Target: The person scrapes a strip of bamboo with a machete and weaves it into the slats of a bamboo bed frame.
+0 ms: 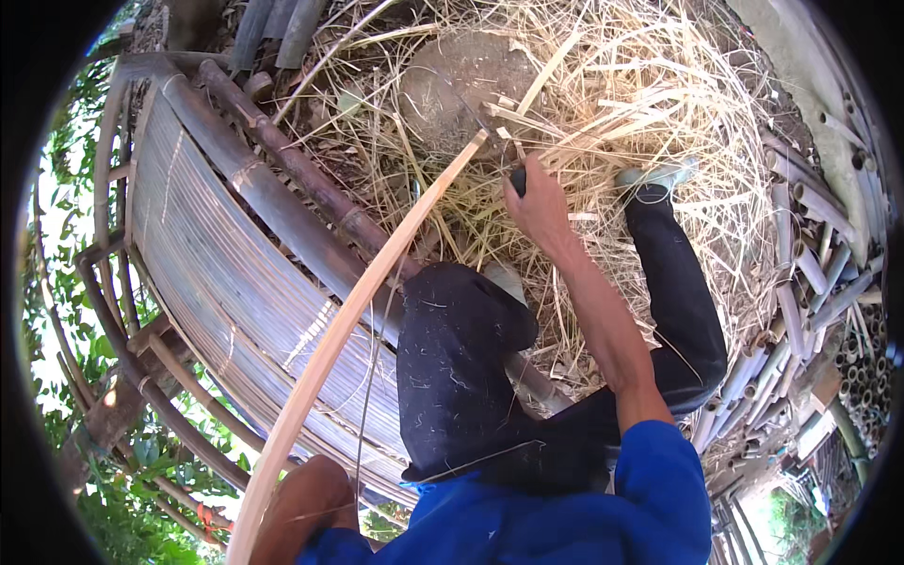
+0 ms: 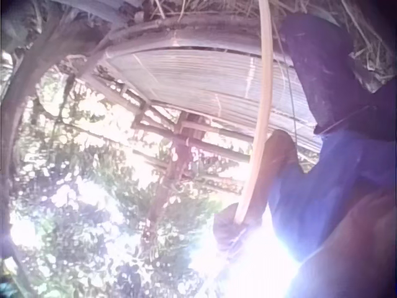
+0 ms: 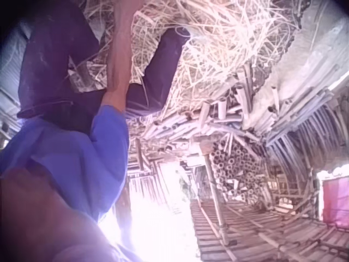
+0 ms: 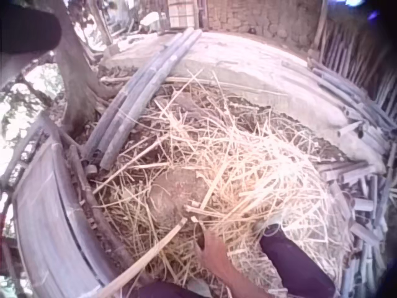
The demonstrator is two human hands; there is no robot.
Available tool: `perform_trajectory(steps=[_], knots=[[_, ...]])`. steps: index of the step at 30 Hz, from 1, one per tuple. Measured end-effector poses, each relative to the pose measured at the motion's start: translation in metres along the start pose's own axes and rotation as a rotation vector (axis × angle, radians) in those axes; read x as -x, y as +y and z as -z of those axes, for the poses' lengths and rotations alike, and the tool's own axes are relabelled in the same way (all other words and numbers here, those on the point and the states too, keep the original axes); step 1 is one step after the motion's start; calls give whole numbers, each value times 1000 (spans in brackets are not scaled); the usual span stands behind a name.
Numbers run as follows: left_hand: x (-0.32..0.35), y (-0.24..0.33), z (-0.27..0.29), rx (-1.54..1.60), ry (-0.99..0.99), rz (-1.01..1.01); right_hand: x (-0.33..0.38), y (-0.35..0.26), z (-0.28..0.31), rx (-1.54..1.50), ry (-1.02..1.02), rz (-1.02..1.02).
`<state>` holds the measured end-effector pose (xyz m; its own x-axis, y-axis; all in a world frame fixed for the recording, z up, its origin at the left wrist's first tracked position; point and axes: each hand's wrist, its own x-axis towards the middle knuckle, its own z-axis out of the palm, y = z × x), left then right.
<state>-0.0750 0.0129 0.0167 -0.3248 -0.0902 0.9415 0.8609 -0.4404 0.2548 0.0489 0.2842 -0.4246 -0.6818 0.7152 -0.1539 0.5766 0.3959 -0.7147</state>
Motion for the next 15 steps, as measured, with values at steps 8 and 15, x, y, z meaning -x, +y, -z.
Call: perform_trajectory(steps=[8, 15], knots=[[5, 23, 1, 246, -58, 84, 88, -114, 61, -117, 1, 195], [13, 28, -15, 192, 70, 19, 91, -99, 57, 34, 46, 405]])
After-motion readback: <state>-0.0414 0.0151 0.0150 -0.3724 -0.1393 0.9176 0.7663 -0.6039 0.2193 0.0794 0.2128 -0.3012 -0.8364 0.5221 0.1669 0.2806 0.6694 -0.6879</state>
